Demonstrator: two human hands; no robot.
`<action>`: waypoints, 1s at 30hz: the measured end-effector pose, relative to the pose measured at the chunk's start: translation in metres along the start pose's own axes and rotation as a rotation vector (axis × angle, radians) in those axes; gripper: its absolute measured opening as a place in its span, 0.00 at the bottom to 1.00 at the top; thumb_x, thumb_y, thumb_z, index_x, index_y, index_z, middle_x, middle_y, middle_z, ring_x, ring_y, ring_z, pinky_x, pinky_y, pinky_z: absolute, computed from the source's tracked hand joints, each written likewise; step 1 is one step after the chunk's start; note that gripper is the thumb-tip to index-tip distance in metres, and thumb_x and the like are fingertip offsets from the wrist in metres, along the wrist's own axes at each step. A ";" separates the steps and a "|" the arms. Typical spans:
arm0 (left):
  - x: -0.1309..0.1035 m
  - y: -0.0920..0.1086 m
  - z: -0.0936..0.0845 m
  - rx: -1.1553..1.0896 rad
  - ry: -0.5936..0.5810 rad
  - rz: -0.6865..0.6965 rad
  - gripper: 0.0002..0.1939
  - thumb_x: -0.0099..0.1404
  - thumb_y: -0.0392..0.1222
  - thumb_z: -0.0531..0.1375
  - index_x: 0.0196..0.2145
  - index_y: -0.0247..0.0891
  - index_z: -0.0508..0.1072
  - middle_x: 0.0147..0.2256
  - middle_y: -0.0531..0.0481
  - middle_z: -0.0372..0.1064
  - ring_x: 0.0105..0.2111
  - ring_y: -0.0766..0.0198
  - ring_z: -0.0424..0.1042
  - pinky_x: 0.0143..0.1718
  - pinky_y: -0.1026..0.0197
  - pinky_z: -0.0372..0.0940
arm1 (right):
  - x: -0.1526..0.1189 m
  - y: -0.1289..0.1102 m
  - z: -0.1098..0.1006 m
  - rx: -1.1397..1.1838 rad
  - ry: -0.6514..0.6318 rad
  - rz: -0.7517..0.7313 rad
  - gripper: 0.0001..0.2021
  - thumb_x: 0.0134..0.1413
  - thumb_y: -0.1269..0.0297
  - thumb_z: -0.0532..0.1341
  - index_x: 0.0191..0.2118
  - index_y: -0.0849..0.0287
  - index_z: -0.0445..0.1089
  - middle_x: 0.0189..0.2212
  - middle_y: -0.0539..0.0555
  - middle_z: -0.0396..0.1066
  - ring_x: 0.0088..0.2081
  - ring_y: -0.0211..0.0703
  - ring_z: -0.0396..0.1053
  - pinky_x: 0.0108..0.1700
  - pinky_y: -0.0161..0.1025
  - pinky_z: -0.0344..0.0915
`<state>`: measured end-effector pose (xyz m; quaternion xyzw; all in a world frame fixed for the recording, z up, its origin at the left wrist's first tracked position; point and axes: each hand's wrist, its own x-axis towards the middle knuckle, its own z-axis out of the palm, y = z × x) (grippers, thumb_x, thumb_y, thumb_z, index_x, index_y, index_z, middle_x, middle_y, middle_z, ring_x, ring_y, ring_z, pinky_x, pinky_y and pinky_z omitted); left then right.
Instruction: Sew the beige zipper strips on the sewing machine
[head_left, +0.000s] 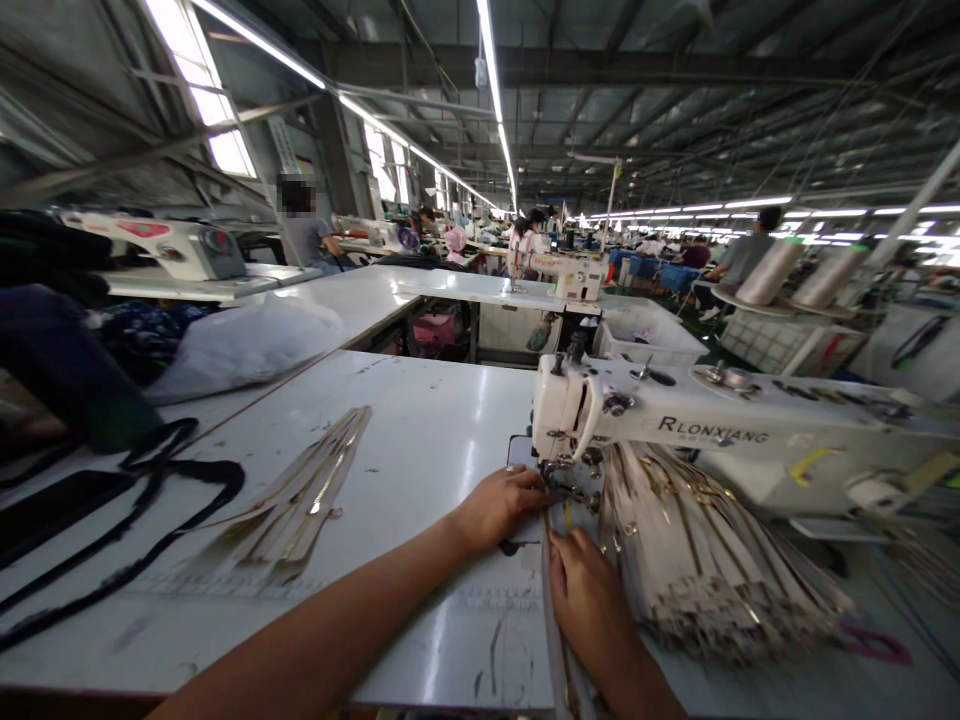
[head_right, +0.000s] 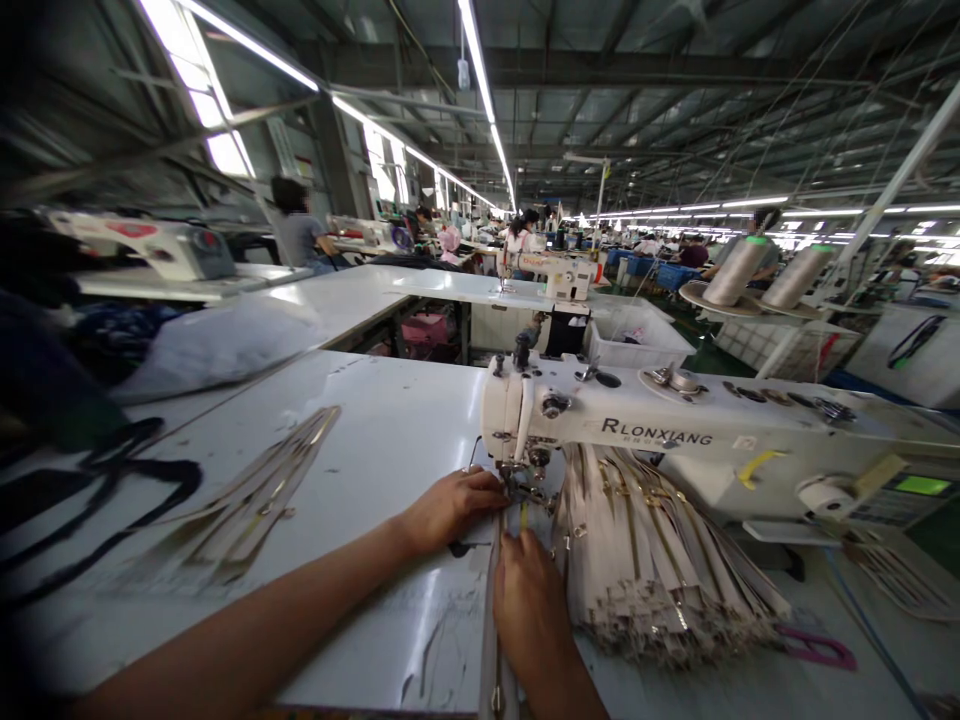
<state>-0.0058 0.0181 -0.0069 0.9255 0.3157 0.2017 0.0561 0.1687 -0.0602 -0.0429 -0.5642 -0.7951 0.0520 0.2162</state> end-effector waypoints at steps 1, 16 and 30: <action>0.000 0.000 -0.001 0.002 -0.003 0.004 0.14 0.71 0.39 0.50 0.43 0.41 0.76 0.39 0.46 0.71 0.39 0.60 0.68 0.41 0.61 0.63 | 0.001 -0.001 -0.002 -0.009 -0.019 0.009 0.17 0.58 0.78 0.49 0.45 0.61 0.72 0.36 0.56 0.71 0.38 0.44 0.72 0.42 0.39 0.68; -0.004 0.001 -0.002 0.030 0.020 -0.093 0.13 0.69 0.42 0.53 0.40 0.41 0.77 0.37 0.47 0.71 0.39 0.60 0.69 0.41 0.60 0.64 | 0.038 -0.009 -0.011 -0.151 -0.088 0.078 0.17 0.62 0.73 0.48 0.48 0.60 0.70 0.39 0.57 0.74 0.38 0.43 0.74 0.37 0.35 0.66; -0.004 0.000 -0.001 0.060 0.015 -0.134 0.13 0.69 0.40 0.53 0.40 0.40 0.77 0.35 0.46 0.70 0.37 0.59 0.68 0.39 0.61 0.64 | 0.040 -0.010 -0.003 -0.156 -0.018 0.086 0.16 0.63 0.70 0.49 0.52 0.60 0.68 0.38 0.57 0.74 0.36 0.43 0.74 0.34 0.35 0.64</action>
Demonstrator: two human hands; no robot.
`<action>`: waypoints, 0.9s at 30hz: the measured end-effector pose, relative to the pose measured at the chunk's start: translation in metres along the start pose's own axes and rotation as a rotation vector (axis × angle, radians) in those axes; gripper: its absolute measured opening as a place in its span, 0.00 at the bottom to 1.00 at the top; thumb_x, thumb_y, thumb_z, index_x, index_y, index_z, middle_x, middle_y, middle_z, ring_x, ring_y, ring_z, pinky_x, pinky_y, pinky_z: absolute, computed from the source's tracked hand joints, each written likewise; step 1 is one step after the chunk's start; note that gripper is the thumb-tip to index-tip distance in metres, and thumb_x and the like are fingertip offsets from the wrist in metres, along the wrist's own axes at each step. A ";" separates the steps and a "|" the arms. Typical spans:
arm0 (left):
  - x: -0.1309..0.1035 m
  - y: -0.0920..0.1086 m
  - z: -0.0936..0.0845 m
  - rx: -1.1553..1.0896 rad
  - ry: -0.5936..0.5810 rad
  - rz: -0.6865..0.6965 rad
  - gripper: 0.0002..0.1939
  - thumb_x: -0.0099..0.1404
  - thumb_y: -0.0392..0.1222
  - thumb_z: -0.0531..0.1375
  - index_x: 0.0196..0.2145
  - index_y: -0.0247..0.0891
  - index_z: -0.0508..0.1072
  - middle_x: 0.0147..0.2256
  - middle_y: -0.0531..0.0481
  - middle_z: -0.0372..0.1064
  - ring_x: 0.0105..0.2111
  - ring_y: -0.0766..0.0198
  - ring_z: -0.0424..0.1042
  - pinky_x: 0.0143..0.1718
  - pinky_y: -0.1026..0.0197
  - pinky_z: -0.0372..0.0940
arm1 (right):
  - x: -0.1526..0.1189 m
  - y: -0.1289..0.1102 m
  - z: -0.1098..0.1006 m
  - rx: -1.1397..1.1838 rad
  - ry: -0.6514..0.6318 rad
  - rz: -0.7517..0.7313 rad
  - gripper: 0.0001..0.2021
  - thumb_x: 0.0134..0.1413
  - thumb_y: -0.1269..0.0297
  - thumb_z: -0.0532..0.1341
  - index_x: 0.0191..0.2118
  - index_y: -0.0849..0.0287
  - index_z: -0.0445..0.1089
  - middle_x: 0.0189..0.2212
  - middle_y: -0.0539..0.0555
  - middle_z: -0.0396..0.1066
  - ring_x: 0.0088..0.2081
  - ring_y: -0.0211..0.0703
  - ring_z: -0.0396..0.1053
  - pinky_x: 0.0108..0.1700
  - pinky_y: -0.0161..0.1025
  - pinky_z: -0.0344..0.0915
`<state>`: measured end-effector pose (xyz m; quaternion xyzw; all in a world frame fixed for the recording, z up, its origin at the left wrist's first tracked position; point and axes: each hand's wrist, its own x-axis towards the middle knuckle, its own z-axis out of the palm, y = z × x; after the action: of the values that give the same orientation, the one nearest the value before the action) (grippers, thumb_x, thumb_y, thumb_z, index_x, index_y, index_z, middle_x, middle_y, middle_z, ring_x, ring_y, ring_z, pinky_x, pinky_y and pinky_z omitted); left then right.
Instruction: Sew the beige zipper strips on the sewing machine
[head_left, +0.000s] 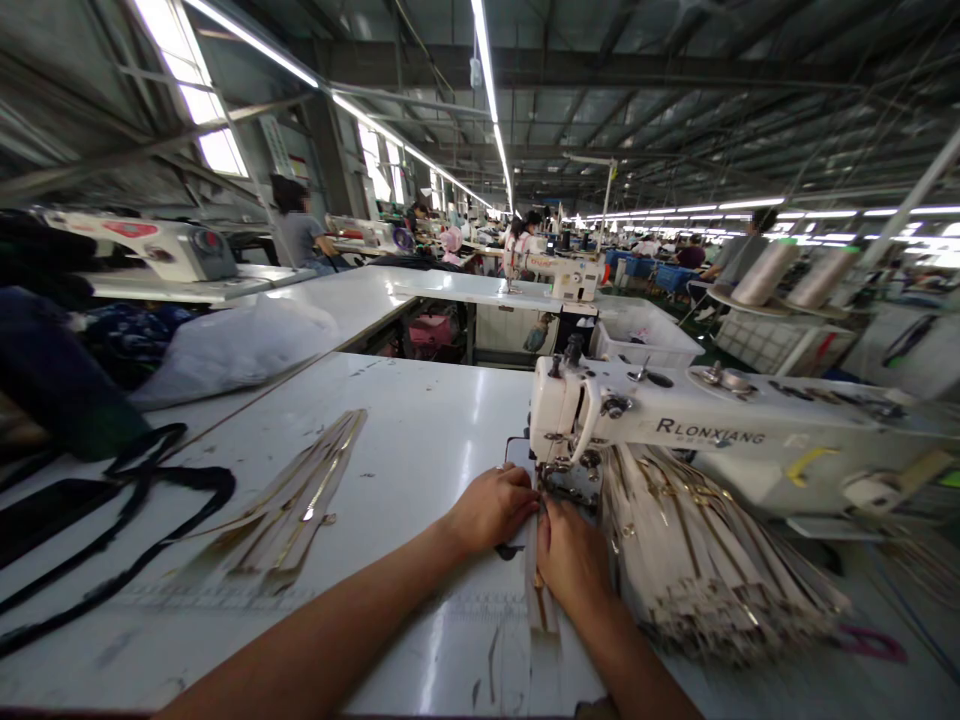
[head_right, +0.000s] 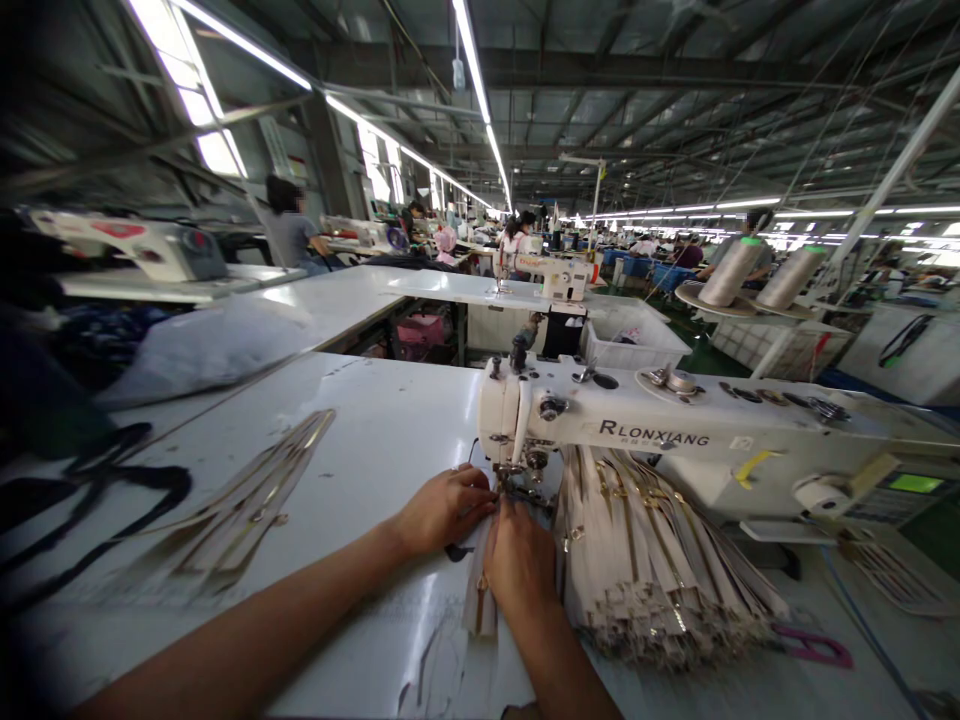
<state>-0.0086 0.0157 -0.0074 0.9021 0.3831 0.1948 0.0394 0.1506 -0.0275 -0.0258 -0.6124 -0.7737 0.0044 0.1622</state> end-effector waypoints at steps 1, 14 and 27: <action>0.000 0.000 0.000 -0.003 -0.001 0.001 0.13 0.69 0.40 0.53 0.40 0.40 0.77 0.35 0.46 0.70 0.37 0.60 0.68 0.39 0.61 0.64 | 0.000 0.000 0.000 -0.002 -0.002 -0.001 0.16 0.63 0.70 0.49 0.52 0.60 0.68 0.38 0.57 0.74 0.36 0.43 0.74 0.34 0.35 0.64; -0.001 0.000 0.002 -0.022 0.008 -0.016 0.13 0.68 0.40 0.53 0.39 0.40 0.77 0.35 0.45 0.69 0.37 0.60 0.68 0.39 0.61 0.64 | -0.002 -0.004 -0.003 -0.012 -0.001 -0.014 0.18 0.61 0.72 0.49 0.52 0.63 0.67 0.38 0.59 0.74 0.36 0.44 0.74 0.34 0.35 0.65; -0.010 0.031 0.001 0.106 -0.129 -0.359 0.10 0.60 0.27 0.52 0.38 0.32 0.69 0.36 0.41 0.68 0.35 0.56 0.68 0.37 0.57 0.66 | -0.001 -0.006 -0.003 0.159 -0.053 -0.202 0.16 0.55 0.73 0.53 0.47 0.58 0.71 0.38 0.54 0.74 0.39 0.41 0.72 0.40 0.34 0.64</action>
<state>0.0061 -0.0129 -0.0046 0.8307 0.5442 0.1059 0.0505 0.1461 -0.0302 -0.0218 -0.5165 -0.8326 0.0656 0.1892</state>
